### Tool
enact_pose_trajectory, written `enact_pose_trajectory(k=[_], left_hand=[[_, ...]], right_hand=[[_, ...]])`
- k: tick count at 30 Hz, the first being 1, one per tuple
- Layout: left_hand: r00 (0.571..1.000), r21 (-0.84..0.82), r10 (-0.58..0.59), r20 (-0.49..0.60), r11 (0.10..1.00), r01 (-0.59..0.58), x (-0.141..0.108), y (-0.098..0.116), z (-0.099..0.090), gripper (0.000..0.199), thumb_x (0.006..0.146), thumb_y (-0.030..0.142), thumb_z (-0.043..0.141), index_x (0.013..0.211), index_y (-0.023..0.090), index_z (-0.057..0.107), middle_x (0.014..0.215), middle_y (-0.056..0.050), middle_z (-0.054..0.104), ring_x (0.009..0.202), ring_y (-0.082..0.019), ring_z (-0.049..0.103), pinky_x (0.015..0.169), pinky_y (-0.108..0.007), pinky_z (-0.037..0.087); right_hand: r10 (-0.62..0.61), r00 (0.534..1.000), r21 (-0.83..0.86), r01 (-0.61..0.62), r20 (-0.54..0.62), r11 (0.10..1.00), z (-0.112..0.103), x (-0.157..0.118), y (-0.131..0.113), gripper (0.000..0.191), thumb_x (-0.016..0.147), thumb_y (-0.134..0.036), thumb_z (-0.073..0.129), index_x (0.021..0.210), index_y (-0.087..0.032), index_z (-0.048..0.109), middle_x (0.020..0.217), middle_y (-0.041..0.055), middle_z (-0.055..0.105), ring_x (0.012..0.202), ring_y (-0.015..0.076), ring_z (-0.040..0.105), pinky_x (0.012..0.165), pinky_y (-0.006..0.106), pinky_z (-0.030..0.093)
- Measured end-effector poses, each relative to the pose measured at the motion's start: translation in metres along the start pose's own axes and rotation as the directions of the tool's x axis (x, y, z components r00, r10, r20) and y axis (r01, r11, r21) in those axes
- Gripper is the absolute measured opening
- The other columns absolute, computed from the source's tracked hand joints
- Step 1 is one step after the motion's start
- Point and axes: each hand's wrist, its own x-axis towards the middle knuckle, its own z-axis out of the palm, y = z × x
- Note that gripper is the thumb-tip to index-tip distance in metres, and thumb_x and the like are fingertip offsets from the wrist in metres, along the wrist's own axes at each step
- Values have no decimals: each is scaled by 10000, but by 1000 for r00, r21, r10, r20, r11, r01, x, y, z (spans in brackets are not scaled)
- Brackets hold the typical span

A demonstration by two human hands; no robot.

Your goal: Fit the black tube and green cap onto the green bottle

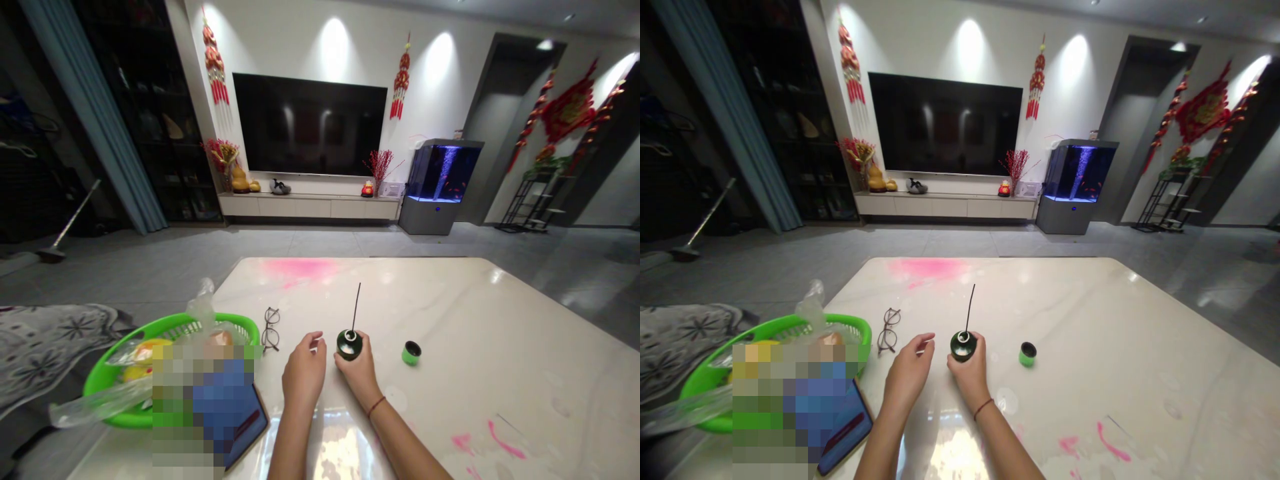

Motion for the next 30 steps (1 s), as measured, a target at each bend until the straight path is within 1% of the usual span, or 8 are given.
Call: enact_pose_trajectory(k=[2,4,8,10,13,19,23,30], left_hand=[[1000,4,-3,4,1000,3,-1,1,-1,311,803,331,401,1022,228,596,1024,-40,661,913,-174,609,788,-269,432],[1000,3,-5,7,1000,5,-2,2,-1,314,805,337,401,1027,226,594,1031,-42,659,919,-174,607,790,-267,431],[1000,-14,-1,18,1000,2,-2,2,-1,315,807,330,399,1030,218,591,1036,-45,655,918,-169,604,790,-260,431],[1000,-19,6,21,1000,-6,-2,2,0,312,808,325,398,1026,214,591,1039,-46,653,922,-167,602,794,-259,428],[1000,-23,10,19,1000,-9,-3,3,1,307,808,325,398,1016,214,595,1039,-49,652,924,-169,600,794,-261,425],[1000,-18,17,1,1000,-17,-4,3,2,304,807,329,403,1007,214,603,1021,-51,660,918,-172,604,793,-264,425],[1000,-8,12,6,1000,-12,-3,3,2,306,809,329,402,1011,217,603,1022,-49,661,914,-171,606,791,-262,426],[1000,-18,18,3,1000,-18,-2,1,6,289,806,325,420,994,220,613,1002,-45,669,898,-172,607,781,-260,429]], right_hand=[[37,999,16,-37,4,999,-1,-1,1,496,569,-194,620,1024,-169,424,941,57,570,875,199,572,824,332,449],[48,999,15,-48,-24,999,1,-6,3,560,573,-223,642,1074,-170,399,1014,82,564,938,213,563,864,350,436],[61,985,-70,-73,-159,995,10,-22,4,715,577,-306,675,1185,-149,334,1187,160,481,1098,270,484,947,405,378],[70,975,-139,-100,-210,985,15,-29,3,717,593,-328,667,1197,-130,335,1203,187,462,1126,295,454,958,427,362],[62,970,-185,-108,-236,977,21,-32,2,650,638,-317,628,1192,-118,351,1192,198,470,1120,301,455,951,437,363],[57,975,-165,-94,-216,982,23,-21,4,512,657,-213,546,1137,-128,388,1091,154,540,1015,258,539,893,383,418],[73,982,-134,-97,-176,986,21,-12,3,481,594,-163,544,1059,-150,424,994,112,574,922,236,573,827,346,455],[129,987,-66,-135,-95,989,20,12,4,487,515,-150,583,980,-177,441,846,36,608,747,186,604,698,282,484]])
